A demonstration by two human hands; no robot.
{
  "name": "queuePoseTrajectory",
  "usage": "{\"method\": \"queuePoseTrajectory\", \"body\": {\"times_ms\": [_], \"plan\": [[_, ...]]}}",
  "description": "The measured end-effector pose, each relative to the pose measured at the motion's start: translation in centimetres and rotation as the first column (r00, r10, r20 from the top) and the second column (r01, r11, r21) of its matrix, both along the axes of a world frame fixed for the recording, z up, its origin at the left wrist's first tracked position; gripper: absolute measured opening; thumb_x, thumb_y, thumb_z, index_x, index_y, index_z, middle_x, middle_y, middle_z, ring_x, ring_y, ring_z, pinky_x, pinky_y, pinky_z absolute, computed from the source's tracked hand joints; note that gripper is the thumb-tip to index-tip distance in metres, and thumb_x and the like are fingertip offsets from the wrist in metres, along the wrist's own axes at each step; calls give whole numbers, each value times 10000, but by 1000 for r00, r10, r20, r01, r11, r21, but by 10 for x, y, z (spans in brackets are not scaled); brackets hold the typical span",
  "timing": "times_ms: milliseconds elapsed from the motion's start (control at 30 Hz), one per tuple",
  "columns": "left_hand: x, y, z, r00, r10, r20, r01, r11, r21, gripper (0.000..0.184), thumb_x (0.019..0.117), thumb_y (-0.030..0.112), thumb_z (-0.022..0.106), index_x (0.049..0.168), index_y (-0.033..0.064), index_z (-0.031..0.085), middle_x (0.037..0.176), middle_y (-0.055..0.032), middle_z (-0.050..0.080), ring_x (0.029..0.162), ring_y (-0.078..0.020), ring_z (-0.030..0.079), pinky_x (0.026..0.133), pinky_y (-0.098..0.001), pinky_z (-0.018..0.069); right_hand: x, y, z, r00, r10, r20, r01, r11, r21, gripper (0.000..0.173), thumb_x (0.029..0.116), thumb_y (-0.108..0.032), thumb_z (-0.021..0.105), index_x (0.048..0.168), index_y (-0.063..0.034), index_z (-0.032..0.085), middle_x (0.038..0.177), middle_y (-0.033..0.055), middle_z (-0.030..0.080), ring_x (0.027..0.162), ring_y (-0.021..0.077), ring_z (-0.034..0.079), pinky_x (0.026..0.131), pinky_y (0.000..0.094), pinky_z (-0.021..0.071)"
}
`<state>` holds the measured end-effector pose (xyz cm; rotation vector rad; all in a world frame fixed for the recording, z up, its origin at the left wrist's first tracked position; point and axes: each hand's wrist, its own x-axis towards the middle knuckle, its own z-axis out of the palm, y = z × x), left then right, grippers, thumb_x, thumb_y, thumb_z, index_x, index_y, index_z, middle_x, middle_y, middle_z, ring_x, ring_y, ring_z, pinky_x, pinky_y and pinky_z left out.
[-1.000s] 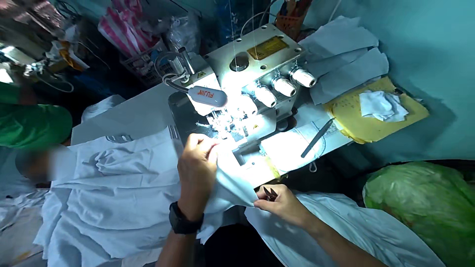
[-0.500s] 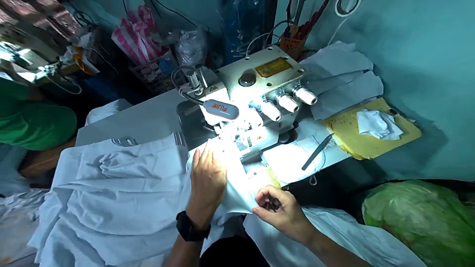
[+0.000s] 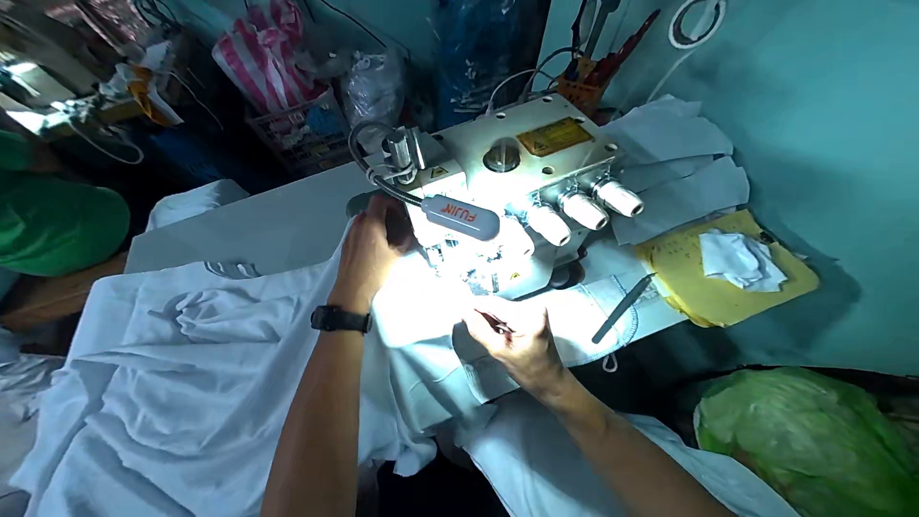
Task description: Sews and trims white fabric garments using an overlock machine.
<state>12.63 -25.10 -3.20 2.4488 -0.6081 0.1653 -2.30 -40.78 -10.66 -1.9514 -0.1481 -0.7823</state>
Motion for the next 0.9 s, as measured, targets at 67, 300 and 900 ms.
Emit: {"method": "queuePoseTrajectory", "body": {"times_ms": [67,300,900], "plan": [[19,3,-1,998,50,-33,-52,998,-36,463,941,184,714,1309,-53,564,1189,-291,656,1144,-426,635,1007,-596,467,2,2,-4,999,-41,12,42,997,-72,152,904,-127,676,880,-29,789,741,63,737,655,72,679,628,225,556],[34,22,-11,936,334,-108,-350,914,-206,479,1007,311,626,1247,-103,602,1182,-304,647,1134,-412,622,1005,-587,452,-22,-8,-25,994,45,104,-45,999,-2,171,945,-96,651,907,23,768,798,88,750,698,24,672,687,163,552],[-242,115,-70,920,63,386,-34,996,-82,141,1002,47,614,1036,-23,731,1025,-169,731,999,-179,697,920,-222,537,-59,-1,-12,965,180,-192,-236,915,-328,464,1018,-421,582,1111,23,675,810,110,685,669,222,664,604,397,555]]}}
